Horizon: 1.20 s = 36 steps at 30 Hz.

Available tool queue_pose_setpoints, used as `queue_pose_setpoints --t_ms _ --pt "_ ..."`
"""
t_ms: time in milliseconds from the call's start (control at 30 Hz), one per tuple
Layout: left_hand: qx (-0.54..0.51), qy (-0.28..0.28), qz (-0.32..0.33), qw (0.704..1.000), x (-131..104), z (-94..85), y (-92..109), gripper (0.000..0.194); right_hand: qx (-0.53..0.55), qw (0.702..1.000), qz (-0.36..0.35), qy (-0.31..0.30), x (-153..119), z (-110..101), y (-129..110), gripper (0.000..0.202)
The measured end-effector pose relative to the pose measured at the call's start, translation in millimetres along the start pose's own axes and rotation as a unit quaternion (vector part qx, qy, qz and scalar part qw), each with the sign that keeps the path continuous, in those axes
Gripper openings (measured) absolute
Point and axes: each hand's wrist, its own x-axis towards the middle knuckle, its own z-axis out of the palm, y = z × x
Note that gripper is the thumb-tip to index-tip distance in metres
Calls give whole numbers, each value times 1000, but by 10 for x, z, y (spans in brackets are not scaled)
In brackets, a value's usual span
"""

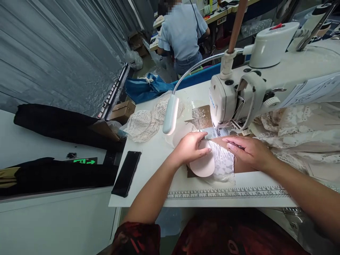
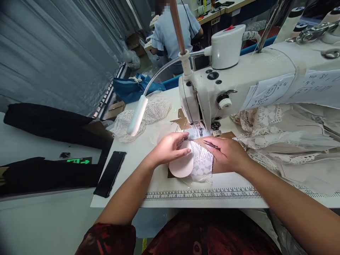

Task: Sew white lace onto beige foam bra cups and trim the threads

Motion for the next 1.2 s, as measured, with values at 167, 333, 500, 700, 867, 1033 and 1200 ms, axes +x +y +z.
queue_pose_setpoints --t_ms 167,333,500,700,867,1033,1200 --pt "-33 -20 -8 999 128 147 -103 43 -1 1000 22 8 -24 -11 6 37" --pt "-180 -24 19 983 69 234 -102 30 48 997 57 -8 7 -11 -88 42" --pt "-213 -36 68 974 54 216 -57 31 85 994 30 -59 27 -31 -183 32" --pt "8 140 -35 989 233 -169 -354 41 9 998 29 -53 -72 -67 -128 39" --pt "-3 84 -159 984 236 -278 -611 51 -46 996 -6 -75 -133 -85 10 43" --pt "-102 34 -127 986 40 -224 -544 18 -135 987 -90 -3 -184 -77 -6 35" --pt "-208 35 -81 974 -131 -222 -396 29 -88 967 -198 -133 -223 -84 -155 37"
